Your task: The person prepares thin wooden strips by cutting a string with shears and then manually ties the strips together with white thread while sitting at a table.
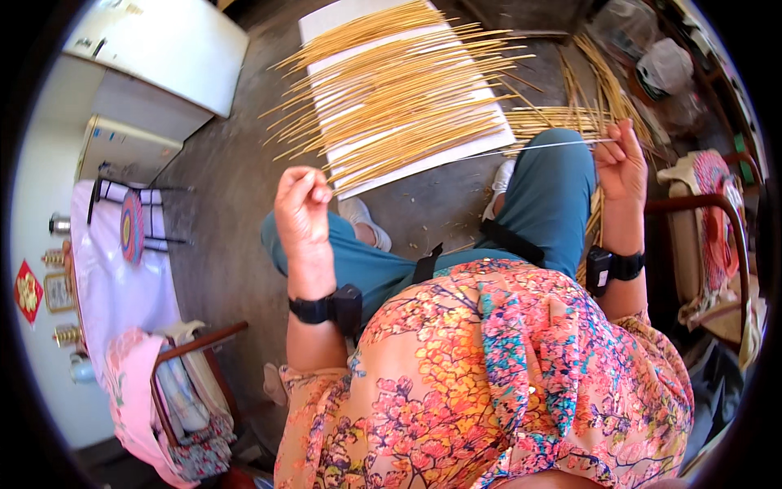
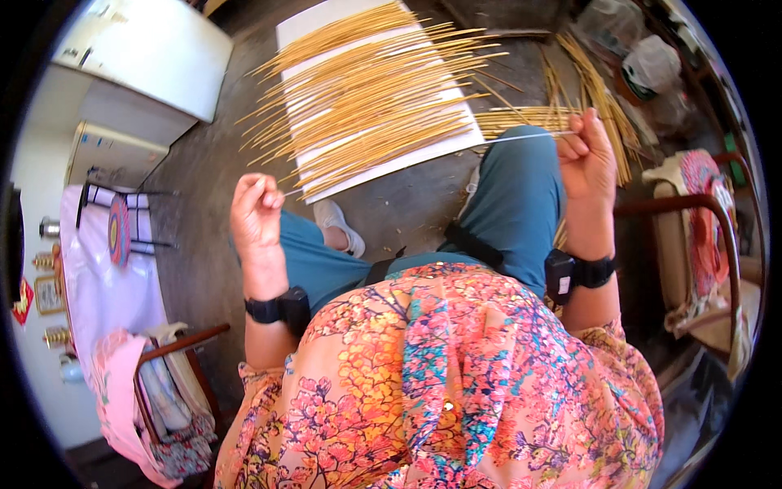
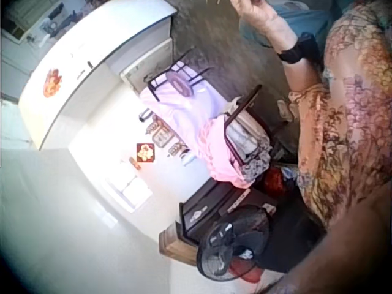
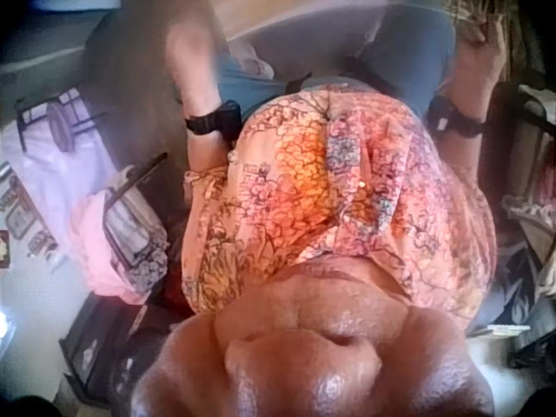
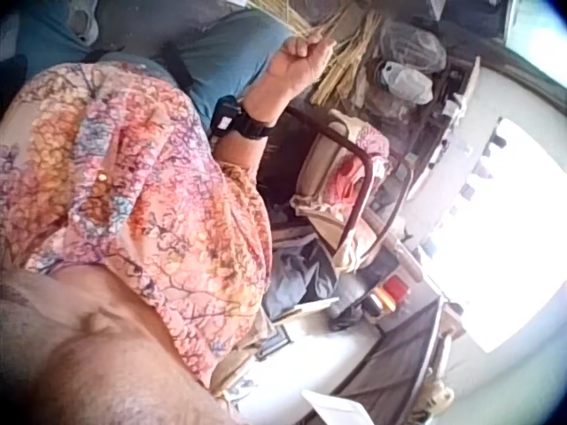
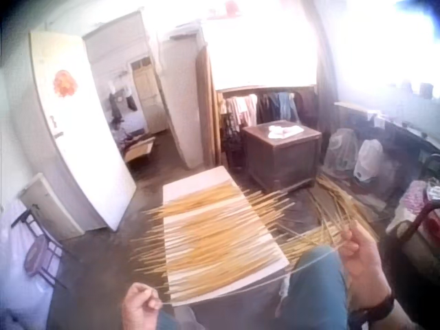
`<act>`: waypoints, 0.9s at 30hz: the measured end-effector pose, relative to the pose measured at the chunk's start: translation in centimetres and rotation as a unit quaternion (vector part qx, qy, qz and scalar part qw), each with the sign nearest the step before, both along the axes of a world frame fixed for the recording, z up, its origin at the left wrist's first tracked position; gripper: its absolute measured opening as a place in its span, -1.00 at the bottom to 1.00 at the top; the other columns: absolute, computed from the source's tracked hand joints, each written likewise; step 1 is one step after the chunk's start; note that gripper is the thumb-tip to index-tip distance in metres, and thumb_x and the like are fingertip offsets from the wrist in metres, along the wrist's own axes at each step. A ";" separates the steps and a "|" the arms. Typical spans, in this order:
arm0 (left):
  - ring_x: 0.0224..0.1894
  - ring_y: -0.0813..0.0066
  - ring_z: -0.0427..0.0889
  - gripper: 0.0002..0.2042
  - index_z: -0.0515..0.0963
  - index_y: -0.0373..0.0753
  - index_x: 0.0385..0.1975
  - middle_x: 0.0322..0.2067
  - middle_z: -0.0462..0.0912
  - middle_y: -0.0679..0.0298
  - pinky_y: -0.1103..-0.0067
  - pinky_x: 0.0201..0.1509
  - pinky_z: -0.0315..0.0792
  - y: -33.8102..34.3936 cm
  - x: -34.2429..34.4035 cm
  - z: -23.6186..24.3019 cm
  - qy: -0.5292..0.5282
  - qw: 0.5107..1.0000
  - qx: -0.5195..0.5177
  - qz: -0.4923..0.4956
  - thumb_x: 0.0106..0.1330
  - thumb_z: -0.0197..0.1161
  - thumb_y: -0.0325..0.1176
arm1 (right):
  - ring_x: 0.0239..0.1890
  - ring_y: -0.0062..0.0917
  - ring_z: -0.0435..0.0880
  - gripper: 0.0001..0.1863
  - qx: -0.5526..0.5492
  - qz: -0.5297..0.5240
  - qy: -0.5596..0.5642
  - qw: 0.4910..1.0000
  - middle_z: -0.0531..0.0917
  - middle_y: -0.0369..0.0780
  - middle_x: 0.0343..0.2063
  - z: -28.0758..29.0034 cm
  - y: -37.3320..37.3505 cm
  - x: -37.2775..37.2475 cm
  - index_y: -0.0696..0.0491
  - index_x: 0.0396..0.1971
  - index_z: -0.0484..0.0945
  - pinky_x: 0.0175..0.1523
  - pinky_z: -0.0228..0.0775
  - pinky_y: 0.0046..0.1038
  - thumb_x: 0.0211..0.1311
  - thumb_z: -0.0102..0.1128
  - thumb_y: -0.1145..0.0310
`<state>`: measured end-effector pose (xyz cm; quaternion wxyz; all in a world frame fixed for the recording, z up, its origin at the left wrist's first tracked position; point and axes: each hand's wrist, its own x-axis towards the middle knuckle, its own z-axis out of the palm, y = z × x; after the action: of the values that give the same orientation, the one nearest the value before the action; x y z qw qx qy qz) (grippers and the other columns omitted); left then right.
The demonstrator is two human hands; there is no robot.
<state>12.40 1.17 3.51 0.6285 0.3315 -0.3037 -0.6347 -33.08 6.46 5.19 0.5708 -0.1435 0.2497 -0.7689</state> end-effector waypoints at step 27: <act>-0.63 0.68 0.47 -0.97 0.44 -0.32 -0.53 -0.67 0.54 0.30 0.69 -0.57 0.33 -13.4 -10.3 1.4 -0.475 0.865 -0.095 -0.130 0.10 0.14 -0.58 | -0.64 -0.77 0.54 -0.86 0.063 0.370 0.525 0.764 0.57 -0.34 -0.62 0.0 -19.5 17.9 0.17 -0.41 0.56 -0.57 0.35 -0.72 0.21 0.13 0.41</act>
<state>2.06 -12.25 4.88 0.3485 0.4891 -0.6646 -0.4446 -15.15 -13.05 5.19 0.5987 -0.5696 0.4855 -0.2853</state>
